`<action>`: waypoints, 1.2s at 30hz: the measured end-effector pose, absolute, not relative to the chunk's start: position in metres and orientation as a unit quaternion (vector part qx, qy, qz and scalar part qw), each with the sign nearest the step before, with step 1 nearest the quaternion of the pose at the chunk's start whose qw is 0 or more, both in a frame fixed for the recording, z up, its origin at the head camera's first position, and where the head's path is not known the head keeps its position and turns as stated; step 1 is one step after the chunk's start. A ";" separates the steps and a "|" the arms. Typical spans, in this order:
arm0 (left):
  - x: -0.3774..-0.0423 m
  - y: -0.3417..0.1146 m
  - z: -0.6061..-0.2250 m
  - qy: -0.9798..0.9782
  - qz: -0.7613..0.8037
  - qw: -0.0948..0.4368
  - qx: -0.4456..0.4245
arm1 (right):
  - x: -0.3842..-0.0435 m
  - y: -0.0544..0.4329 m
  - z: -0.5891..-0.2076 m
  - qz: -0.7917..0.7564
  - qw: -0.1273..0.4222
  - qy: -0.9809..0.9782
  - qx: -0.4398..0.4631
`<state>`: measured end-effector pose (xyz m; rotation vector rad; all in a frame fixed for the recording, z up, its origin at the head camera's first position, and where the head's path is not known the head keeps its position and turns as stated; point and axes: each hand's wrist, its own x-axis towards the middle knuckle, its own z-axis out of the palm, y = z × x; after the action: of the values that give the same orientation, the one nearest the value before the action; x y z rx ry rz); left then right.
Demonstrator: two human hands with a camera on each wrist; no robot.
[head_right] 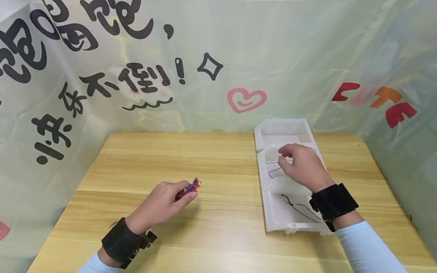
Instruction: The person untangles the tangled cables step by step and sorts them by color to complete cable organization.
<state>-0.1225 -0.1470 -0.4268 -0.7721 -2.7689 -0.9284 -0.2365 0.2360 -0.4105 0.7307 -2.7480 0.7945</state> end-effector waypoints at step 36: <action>-0.123 -0.141 -0.411 -0.853 -0.373 0.090 -0.353 | -0.181 0.093 -0.393 0.360 0.043 -0.764 0.535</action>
<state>-0.1230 -0.1407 -0.4113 -1.0498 -2.5364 -1.1092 -0.1812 0.0928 -0.3926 1.6353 -2.3352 1.0999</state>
